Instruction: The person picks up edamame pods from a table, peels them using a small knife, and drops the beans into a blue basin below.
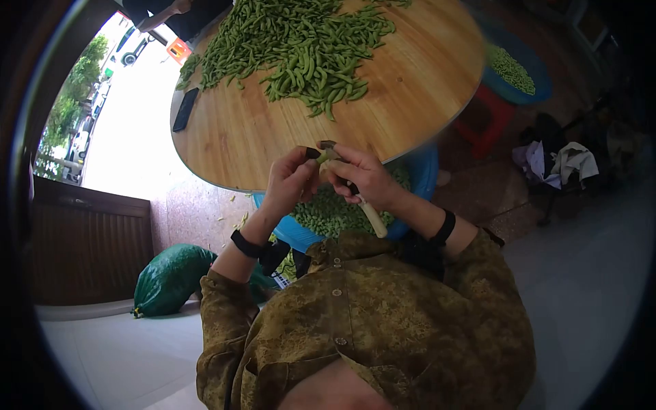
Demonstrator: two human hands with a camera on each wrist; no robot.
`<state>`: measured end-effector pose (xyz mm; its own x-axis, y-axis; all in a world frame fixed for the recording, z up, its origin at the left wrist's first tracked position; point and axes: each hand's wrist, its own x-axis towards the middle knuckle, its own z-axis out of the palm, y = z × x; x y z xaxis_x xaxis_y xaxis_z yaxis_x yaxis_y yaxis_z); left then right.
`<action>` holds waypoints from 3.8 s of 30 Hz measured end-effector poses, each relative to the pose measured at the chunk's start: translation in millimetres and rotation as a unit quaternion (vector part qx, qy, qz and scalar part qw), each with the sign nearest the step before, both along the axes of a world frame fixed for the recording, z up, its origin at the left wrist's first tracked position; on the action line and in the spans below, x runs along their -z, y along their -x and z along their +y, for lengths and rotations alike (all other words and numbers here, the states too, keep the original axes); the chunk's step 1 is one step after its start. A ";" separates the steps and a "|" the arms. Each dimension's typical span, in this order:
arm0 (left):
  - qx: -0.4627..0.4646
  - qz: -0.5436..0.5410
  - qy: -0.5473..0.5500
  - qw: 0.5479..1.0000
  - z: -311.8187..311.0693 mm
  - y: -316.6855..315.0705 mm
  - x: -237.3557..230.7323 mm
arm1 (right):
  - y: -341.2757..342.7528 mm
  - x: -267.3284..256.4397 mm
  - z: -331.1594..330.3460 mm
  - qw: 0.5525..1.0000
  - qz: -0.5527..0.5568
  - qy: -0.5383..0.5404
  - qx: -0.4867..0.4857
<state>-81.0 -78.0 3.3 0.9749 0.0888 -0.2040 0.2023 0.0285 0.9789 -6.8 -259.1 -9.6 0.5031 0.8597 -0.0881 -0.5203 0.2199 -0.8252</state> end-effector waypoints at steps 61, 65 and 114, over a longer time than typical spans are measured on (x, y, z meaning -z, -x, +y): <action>-0.025 -0.157 -0.091 0.983 -6.1 23.8 22.3 | -2.6 15.6 -8.8 0.988 0.130 0.000 -0.079; -0.059 -0.137 0.009 0.989 -3.9 16.4 32.2 | 4.5 13.9 -6.3 0.996 -0.010 0.057 -0.066; 0.081 0.035 0.331 0.940 -5.1 30.7 28.3 | 1.7 6.6 -6.5 0.995 -0.045 0.032 -0.078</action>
